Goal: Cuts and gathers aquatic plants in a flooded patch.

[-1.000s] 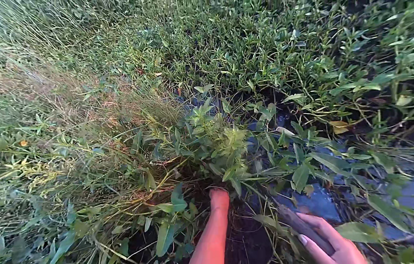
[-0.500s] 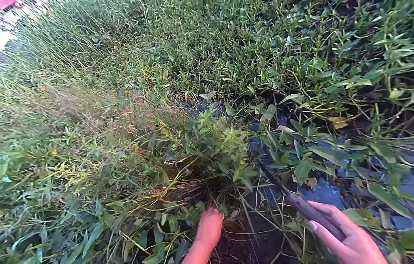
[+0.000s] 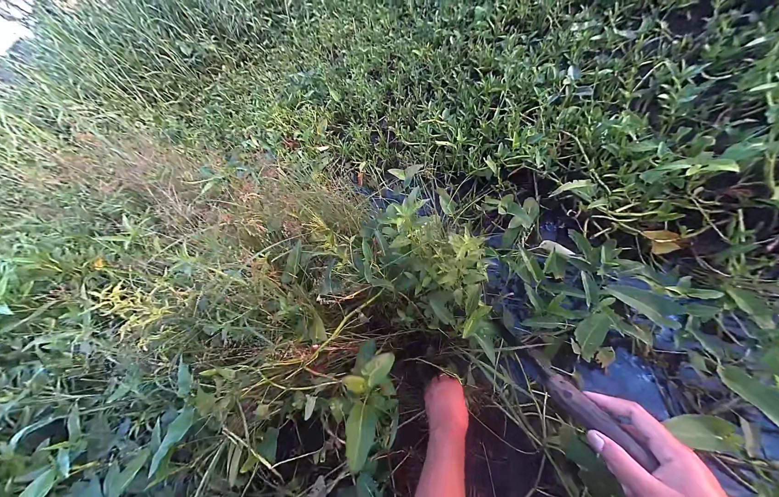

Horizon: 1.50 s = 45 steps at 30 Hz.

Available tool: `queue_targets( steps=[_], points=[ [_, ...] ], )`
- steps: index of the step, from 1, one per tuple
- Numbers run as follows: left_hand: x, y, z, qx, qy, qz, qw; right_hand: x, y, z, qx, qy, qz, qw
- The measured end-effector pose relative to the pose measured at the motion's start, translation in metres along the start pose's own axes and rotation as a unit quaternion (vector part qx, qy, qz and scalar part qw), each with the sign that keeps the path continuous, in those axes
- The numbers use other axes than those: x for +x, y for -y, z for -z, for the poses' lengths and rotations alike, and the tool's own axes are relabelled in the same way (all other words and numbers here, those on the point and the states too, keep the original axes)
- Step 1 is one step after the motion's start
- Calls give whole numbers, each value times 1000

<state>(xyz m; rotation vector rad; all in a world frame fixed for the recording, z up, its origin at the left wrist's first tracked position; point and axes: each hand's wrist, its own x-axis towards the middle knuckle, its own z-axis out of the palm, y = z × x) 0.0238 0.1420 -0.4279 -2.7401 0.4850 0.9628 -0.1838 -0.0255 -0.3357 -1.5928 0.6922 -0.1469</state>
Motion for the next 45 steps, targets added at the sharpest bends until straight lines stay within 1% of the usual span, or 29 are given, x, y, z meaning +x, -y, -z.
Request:
queue_targets(
  steps=[4, 5, 6, 8, 9, 10, 11, 13, 15, 16, 17, 18, 19, 21, 23, 24, 26, 29, 32, 35, 40, 42, 45],
  points=[
    [-14, 21, 15, -34, 50, -22, 998, 2, -3, -2, 5, 2, 6, 1000],
    [-19, 28, 19, -46, 49, -20, 998, 2, -5, -1, 5, 2, 5, 1000],
    [-24, 36, 22, -64, 33, -11, 997, 1, -6, -1, 2, 2, 3, 1000],
    [-25, 56, 26, -96, -46, 15, 994, 2, -8, 0, -1, 2, -1, 1000],
    [-21, 67, 25, -99, -90, 27, 991, 3, -9, 1, -1, 2, -3, 1000],
    [-14, 76, 24, -86, -112, 36, 989, 3, -9, 0, 0, 1, -7, 1000],
    [-8, 83, 23, -60, -105, 41, 992, 4, -9, -1, 1, 0, -13, 1000],
    [2, 86, 20, -13, -68, 47, 997, 5, -7, -3, -3, 1, -17, 1000],
    [8, 79, 28, -18, -27, 60, 998, 6, -6, -2, -4, 3, -7, 1000],
    [9, 76, 33, -44, -12, 65, 997, 6, -7, -2, -3, 3, -3, 1000],
    [9, 76, 35, -90, -16, 70, 993, 5, -8, -1, 0, 4, 1, 1000],
    [9, 77, 36, -149, -39, 75, 985, 5, -9, 0, 3, 5, 3, 1000],
    [10, 77, 36, -217, -74, 84, 970, 5, -10, 0, 6, 5, 3, 1000],
    [14, 73, 35, -334, -128, 116, 927, 5, -12, 0, 11, -1, -4, 1000],
    [21, 62, 38, -386, -131, 143, 902, 7, -13, -1, 14, -6, -14, 1000],
    [29, 56, 37, -394, -120, 147, 899, 7, -12, -2, 15, -6, -18, 1000],
    [46, 45, 35, -388, -87, 155, 905, 11, -10, -2, 13, 0, -19, 1000],
    [59, 32, 35, -317, -65, 191, 927, 14, -8, -5, 5, 13, -14, 1000],
    [65, 32, 39, -260, -45, 198, 944, 16, -11, -8, 1, 23, -15, 1000],
    [64, 40, 44, -259, -14, 183, 948, 17, -17, -10, 1, 28, -22, 999],
    [40, 45, 43, -286, -48, 164, 943, 17, -19, -9, 7, 28, -20, 999],
    [31, 52, 38, -305, -56, 167, 936, 14, -18, -6, 4, 25, -22, 999],
    [23, 56, 37, -340, -86, 150, 925, 9, -16, 0, 5, 10, -25, 1000]
  ],
)
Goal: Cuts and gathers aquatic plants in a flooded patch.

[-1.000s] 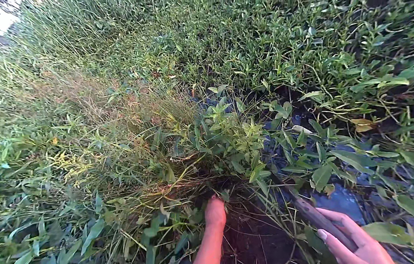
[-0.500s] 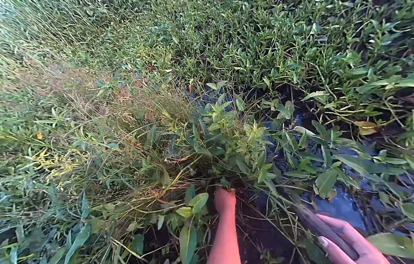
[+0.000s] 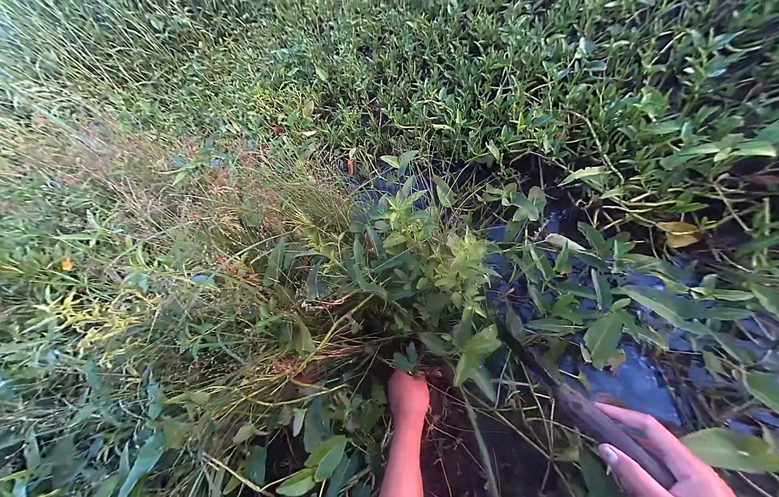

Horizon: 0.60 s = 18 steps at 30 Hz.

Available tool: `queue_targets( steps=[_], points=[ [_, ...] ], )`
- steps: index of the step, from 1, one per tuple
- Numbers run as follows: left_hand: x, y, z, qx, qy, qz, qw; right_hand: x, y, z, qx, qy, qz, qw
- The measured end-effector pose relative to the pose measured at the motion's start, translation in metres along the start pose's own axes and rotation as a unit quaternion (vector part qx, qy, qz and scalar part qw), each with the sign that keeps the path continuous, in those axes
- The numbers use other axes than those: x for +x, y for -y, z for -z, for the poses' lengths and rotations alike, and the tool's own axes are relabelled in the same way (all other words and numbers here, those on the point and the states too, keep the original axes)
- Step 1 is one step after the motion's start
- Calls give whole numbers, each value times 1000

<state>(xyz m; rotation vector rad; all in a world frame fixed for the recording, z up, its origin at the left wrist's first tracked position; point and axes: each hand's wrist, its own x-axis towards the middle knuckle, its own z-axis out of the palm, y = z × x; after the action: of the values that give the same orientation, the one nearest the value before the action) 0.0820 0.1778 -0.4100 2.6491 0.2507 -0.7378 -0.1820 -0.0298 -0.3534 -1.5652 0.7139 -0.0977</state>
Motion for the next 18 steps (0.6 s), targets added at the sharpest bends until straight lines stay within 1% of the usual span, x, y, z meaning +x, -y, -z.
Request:
queue_targets(
  steps=[3, 5, 8, 10, 12, 14, 18],
  points=[
    [-1, -2, 8, -13, -3, -38, 999, -9, -1, 7, 6, -18, 14, 1000],
    [-2, -1, 16, -51, -21, -41, 998, -17, 0, 14, 9, -31, 16, 999],
    [-15, 18, 41, -164, -63, -12, 984, -31, -3, 22, 12, -51, 12, 999],
    [-22, 22, 69, -199, -97, 17, 975, -37, -5, 26, 16, -62, 15, 998],
    [-23, 11, 96, -235, -114, 25, 965, -47, -4, 30, 21, -74, 13, 997],
    [-28, -9, 109, -284, -111, 26, 952, -58, -2, 34, 23, -84, 15, 996],
    [-51, -47, 100, -369, -87, 55, 924, -82, -3, 45, 32, -108, 29, 993]
  ],
)
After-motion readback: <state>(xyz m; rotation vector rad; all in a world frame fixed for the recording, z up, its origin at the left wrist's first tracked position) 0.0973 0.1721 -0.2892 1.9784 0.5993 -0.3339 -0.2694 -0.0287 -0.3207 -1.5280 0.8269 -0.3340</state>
